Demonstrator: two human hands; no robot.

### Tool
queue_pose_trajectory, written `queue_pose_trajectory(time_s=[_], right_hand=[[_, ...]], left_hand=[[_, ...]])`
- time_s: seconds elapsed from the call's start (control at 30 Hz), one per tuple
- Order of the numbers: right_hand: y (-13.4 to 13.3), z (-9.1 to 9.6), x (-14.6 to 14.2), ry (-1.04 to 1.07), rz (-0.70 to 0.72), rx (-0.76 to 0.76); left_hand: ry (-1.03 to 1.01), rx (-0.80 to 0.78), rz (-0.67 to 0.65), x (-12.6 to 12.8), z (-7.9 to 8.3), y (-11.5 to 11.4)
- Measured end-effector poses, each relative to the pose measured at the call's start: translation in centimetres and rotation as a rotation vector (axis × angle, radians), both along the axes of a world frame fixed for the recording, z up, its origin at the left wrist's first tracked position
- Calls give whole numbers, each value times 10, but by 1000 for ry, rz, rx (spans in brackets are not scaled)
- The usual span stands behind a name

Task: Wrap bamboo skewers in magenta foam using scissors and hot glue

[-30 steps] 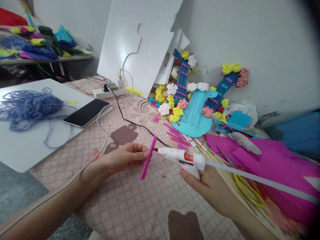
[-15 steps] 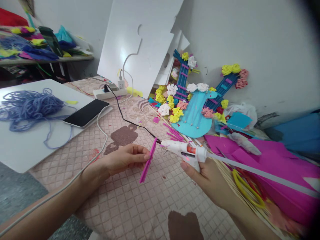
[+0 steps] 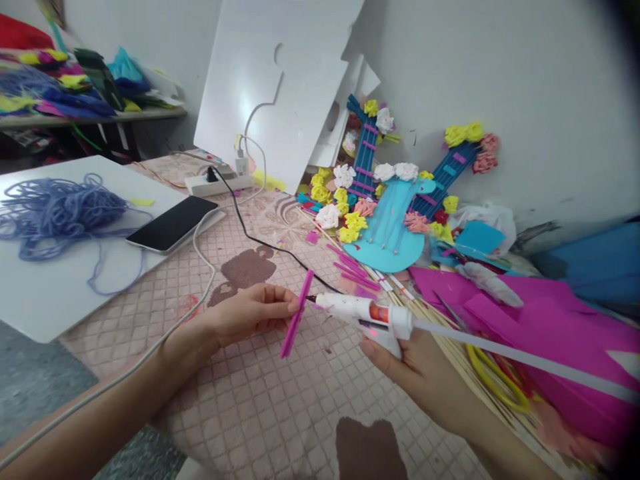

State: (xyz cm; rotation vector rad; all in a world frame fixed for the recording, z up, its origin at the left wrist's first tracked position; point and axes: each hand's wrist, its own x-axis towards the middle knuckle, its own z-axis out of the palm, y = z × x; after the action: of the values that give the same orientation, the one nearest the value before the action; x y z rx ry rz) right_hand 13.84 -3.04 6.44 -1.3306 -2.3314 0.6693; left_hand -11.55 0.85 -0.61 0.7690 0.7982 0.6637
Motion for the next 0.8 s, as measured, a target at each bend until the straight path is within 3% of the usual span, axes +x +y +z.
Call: queue_pose_trajectory(time_s=[0.27,0.8], right_hand=[[-3,9,-5,-73,62,-84],[-6,4,-5,-101,59,-89]], left_hand=[[7,4,48,0,-3,0],[-36,16,82,0,-5,2]])
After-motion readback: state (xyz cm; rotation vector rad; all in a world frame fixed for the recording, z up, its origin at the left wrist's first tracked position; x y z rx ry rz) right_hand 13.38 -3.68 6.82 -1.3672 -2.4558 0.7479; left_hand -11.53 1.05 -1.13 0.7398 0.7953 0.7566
